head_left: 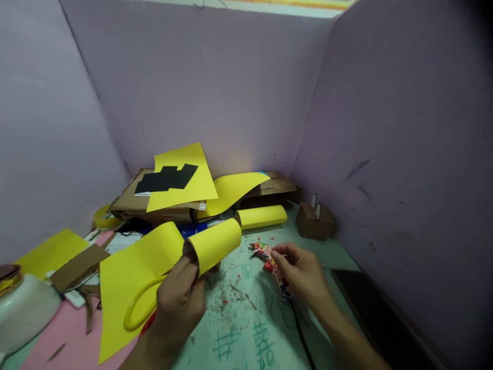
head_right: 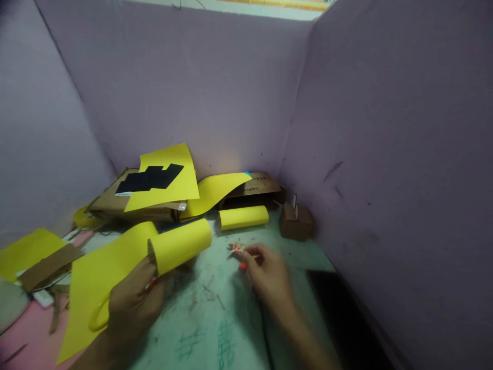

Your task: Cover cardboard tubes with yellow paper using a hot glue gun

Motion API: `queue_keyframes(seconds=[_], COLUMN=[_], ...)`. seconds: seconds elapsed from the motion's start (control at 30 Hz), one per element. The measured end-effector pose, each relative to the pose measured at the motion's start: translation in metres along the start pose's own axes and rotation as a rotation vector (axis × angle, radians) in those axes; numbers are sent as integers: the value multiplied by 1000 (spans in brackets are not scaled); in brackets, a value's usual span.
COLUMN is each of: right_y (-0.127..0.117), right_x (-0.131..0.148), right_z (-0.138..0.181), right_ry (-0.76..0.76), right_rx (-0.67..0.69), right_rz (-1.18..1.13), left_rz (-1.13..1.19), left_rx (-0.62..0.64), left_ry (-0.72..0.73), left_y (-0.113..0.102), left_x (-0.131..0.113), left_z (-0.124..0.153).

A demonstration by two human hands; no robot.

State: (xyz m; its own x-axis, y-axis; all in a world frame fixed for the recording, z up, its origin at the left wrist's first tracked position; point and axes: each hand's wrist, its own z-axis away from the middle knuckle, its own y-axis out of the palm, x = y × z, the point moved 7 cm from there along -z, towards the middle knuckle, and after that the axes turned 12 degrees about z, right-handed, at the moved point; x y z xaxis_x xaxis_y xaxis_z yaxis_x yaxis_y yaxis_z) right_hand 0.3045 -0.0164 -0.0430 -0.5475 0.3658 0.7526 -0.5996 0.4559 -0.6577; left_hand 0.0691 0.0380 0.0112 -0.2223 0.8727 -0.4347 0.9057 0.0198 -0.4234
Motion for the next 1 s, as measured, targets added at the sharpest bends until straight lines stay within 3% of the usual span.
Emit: queue_keyframes(seconds=[0.2,0.4,0.6,0.8,1.0], right_y=[-4,8,13,30,26], right_x=[-23,-27,-20,-5,12], right_z=[-8,-11,-9,14,23], right_ry=[98,124,155,194,-135], right_rx=[81,115,179,344,273], right_rz=[340,401,179,-519,-331], left_rz=[-176,-276,-307,-280,-229], left_rx=[-54,-47,-102,-83,2], left_ry=[152,252,321,302,325], left_y=[-15,-15,-18,-18,-12], left_x=[7,10,13,17,8], left_z=[11,18,23,21,18])
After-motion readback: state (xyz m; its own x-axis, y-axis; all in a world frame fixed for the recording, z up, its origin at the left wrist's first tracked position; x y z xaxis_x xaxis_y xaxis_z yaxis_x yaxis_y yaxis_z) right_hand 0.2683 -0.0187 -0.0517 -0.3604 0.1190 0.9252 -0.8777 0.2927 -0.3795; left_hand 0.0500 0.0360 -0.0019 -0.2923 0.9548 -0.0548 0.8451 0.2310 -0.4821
